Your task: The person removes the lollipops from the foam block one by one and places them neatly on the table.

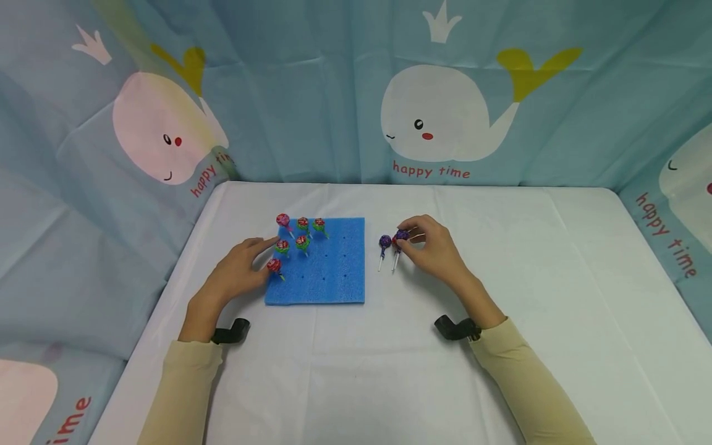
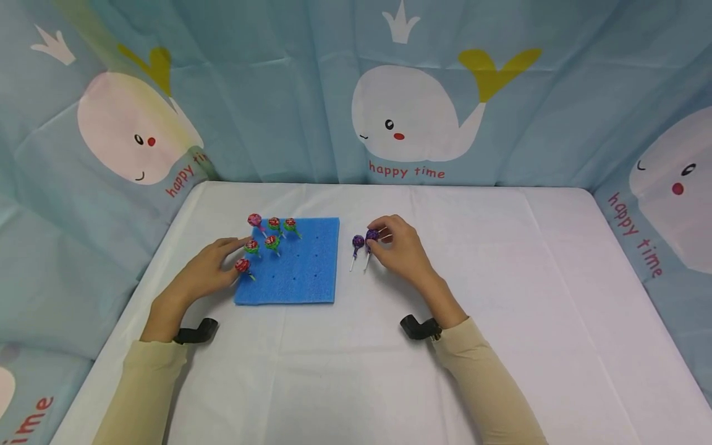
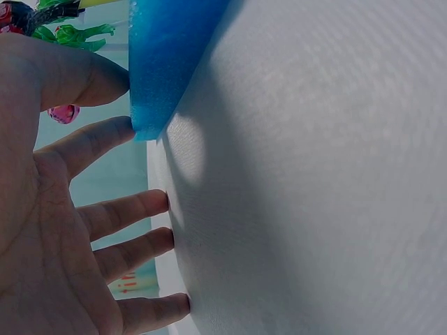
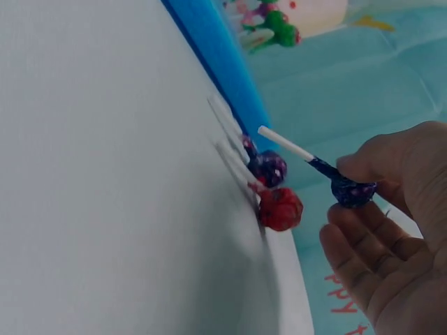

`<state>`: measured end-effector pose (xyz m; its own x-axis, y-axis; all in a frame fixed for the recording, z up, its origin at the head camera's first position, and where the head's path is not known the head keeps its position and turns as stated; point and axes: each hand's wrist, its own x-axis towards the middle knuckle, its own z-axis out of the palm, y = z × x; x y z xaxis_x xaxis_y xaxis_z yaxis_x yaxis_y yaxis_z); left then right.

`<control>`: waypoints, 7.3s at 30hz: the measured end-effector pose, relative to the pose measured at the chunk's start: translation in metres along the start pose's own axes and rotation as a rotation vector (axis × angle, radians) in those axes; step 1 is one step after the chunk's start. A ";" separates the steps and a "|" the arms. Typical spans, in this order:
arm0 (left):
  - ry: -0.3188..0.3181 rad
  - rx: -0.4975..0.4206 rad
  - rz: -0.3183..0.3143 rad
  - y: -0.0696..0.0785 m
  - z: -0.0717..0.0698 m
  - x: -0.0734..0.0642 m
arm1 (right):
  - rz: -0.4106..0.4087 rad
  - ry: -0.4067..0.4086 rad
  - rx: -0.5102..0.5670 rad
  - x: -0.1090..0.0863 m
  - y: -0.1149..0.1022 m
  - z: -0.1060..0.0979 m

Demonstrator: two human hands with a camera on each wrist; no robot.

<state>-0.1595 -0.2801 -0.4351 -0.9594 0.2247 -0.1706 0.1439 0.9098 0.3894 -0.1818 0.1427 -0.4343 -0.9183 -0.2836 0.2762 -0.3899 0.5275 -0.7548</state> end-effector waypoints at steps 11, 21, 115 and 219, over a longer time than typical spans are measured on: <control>0.006 -0.011 0.002 -0.002 0.001 0.000 | 0.064 0.000 -0.001 0.001 0.015 -0.003; 0.017 -0.012 0.010 -0.001 0.001 0.002 | 0.094 -0.013 -0.029 0.001 0.021 -0.002; 0.012 -0.012 0.001 -0.001 -0.001 0.000 | -0.173 -0.183 -0.016 0.029 -0.032 0.061; 0.035 -0.010 0.067 -0.007 0.003 0.003 | -0.316 -0.056 -0.003 0.047 -0.089 0.146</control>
<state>-0.1627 -0.2847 -0.4407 -0.9556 0.2725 -0.1122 0.2058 0.8896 0.4077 -0.1799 -0.0345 -0.4409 -0.7469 -0.4770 0.4633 -0.6552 0.4089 -0.6352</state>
